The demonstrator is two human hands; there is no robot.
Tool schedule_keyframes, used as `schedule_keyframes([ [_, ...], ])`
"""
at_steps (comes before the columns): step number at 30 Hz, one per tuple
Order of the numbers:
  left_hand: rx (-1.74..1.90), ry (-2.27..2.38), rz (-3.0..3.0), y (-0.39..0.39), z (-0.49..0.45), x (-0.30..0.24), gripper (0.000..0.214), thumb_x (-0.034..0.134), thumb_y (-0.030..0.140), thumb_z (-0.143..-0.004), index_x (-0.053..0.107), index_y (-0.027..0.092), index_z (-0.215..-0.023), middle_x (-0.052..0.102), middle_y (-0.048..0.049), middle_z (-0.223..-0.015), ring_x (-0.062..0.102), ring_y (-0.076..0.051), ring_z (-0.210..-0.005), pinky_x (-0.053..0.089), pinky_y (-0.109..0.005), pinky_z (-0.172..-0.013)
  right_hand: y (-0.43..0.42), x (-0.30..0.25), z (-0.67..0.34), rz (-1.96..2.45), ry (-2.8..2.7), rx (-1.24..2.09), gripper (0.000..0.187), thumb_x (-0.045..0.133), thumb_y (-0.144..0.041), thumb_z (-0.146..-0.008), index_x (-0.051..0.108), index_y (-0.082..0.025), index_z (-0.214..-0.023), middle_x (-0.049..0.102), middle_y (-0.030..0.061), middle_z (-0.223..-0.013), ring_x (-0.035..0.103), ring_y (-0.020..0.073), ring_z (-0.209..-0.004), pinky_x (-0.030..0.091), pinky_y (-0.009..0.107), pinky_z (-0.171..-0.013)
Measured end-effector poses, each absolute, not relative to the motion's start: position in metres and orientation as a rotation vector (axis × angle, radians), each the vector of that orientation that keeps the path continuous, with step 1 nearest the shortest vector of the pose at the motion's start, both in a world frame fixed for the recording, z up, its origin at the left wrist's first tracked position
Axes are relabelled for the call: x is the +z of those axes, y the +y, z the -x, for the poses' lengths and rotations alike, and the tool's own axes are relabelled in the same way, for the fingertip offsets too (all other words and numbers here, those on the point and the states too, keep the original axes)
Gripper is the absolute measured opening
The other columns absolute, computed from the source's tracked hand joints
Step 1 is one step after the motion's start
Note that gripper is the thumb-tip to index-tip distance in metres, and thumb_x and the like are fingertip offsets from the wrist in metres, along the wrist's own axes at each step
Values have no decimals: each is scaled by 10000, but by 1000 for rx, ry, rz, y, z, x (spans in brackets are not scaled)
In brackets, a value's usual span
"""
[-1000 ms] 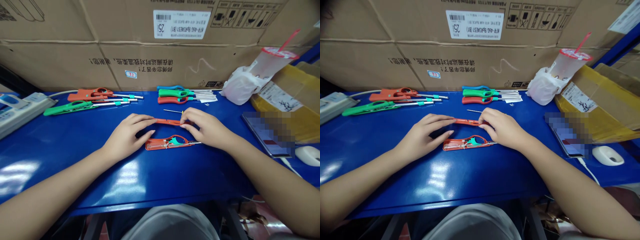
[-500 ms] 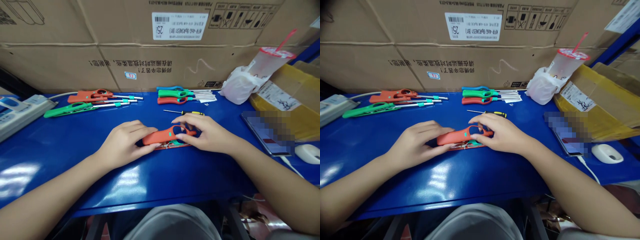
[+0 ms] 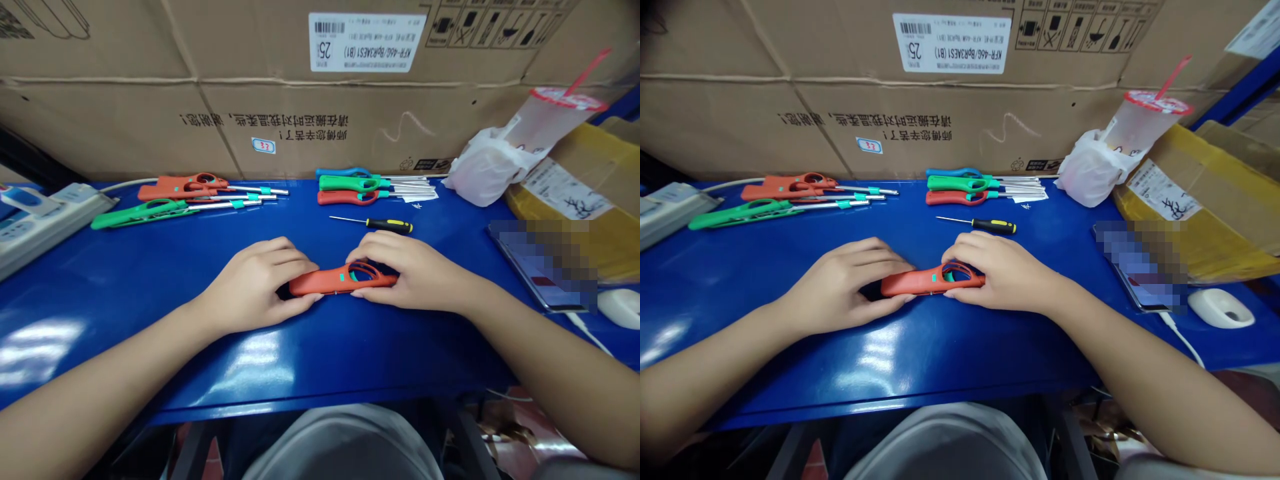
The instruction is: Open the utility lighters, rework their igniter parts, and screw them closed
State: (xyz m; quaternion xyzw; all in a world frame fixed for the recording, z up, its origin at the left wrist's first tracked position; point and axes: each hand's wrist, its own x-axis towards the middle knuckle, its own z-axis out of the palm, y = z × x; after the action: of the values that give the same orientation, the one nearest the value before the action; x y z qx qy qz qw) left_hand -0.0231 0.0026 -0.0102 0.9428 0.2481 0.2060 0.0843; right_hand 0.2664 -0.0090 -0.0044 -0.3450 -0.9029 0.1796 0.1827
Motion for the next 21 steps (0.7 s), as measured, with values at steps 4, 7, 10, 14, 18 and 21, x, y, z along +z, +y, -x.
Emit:
schedule_keyframes([
  [4, 493, 785, -2824, 3, 23, -8, 241, 653, 368, -967, 746, 171, -1071, 769, -70, -1059, 665, -233, -934, 523, -377, -852, -8, -10, -266, 981, -2577, 530, 304, 728, -412, -923, 655, -218, -1146, 680, 65, -1150, 629, 227, -1060, 499, 385, -945],
  [7, 446, 812, -2836, 3, 22, -8, 236, 642, 376, -974, 749, 179, -1047, 761, -65, -1033, 669, -232, -928, 519, -377, -846, -8, -12, -265, 980, -2596, 548, 290, 696, -404, -942, 654, -213, -1157, 672, 72, -1177, 625, 232, -1092, 498, 396, -967],
  [10, 444, 830, -2840, 2, 22, -9, 230, 654, 374, -965, 745, 187, -1063, 756, -60, -1030, 670, -231, -929, 515, -375, -841, -8, -12, -266, 988, -2601, 564, 263, 691, -341, -936, 652, -208, -1159, 672, 73, -1178, 631, 228, -1094, 500, 393, -974],
  [14, 447, 828, -2840, 1, 22, -10, 228, 677, 339, -940, 741, 186, -1097, 755, -56, -1050, 672, -231, -935, 513, -374, -837, -7, -11, -266, 1000, -2590, 580, 280, 717, -320, -917, 647, -210, -1165, 675, 69, -1177, 636, 225, -1089, 504, 388, -967],
  [18, 445, 829, -2845, 0, 21, -9, 226, 670, 330, -942, 743, 185, -1099, 754, -56, -1054, 672, -227, -935, 512, -373, -834, -7, -10, -267, 1014, -2592, 601, 312, 742, -373, -908, 649, -217, -1162, 675, 69, -1176, 634, 232, -1086, 507, 394, -956],
  [21, 449, 831, -2840, 0, 20, -8, 228, 663, 337, -946, 744, 188, -1099, 755, -56, -1052, 672, -223, -931, 511, -370, -825, -7, -9, -267, 1016, -2589, 607, 304, 734, -378, -913, 652, -220, -1159, 677, 66, -1173, 637, 230, -1089, 504, 384, -953],
])
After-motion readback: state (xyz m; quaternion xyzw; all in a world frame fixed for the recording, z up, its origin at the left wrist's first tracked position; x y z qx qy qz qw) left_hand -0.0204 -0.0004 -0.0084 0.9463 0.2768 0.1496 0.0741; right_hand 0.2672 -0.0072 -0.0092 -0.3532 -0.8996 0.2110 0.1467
